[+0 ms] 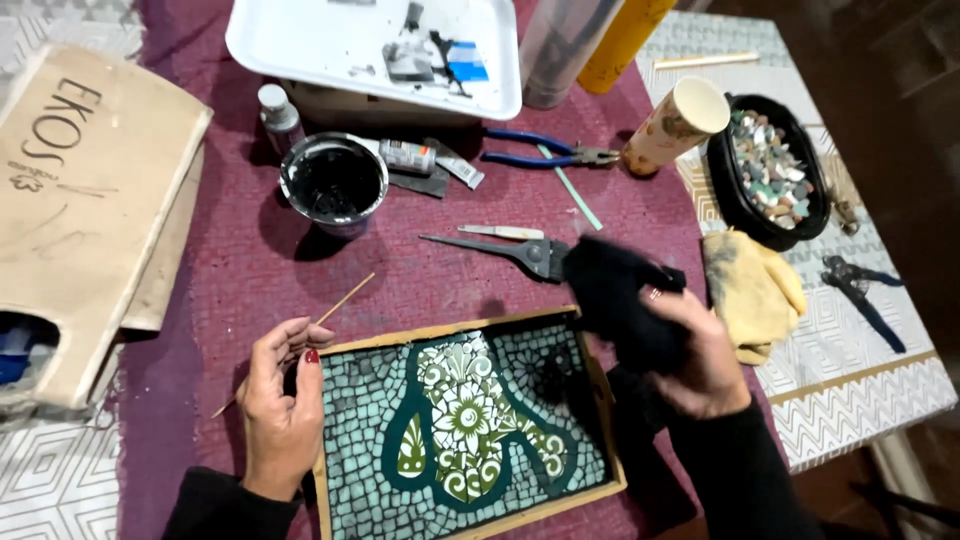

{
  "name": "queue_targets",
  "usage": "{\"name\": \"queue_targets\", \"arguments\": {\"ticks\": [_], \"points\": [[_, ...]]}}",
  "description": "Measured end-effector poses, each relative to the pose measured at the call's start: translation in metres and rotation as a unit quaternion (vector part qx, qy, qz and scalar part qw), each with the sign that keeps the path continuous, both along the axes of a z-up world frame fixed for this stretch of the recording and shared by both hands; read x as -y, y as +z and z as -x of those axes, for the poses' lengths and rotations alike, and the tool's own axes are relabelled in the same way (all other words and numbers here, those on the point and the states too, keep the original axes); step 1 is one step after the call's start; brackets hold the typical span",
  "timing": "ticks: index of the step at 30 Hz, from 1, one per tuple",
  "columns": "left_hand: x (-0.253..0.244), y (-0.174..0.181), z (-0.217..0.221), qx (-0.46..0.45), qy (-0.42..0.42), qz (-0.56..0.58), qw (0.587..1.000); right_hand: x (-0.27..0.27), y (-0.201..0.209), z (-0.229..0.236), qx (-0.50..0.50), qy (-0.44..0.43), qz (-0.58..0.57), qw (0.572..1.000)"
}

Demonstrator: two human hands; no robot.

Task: Cleaning grout and residue off a decorative mosaic tray using a cloth and a wooden stick.

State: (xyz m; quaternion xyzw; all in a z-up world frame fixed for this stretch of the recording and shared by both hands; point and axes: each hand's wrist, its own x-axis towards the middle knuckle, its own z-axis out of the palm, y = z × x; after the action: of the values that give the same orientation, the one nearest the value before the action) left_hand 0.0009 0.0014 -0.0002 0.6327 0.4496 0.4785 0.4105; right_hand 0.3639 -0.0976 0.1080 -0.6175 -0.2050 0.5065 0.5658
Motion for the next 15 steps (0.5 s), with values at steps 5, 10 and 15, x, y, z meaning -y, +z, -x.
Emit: {"name": "queue_targets", "arguments": {"ticks": [5,10,15], "points": [[0.002,0.006,0.0,-0.044,0.025,-0.053,0.997,-0.018,-0.016,-0.037,-0.345,0.025,-0.121,0.93],[0.007,0.054,-0.025,-0.118,-0.064,-0.142,0.981,-0.028,-0.006,0.0,-0.301,0.021,-0.082,0.95],[0.01,0.1,-0.082,-0.007,-0.366,0.186,0.912,-0.036,0.0,0.043,-0.215,0.01,-0.061,0.975]]}}
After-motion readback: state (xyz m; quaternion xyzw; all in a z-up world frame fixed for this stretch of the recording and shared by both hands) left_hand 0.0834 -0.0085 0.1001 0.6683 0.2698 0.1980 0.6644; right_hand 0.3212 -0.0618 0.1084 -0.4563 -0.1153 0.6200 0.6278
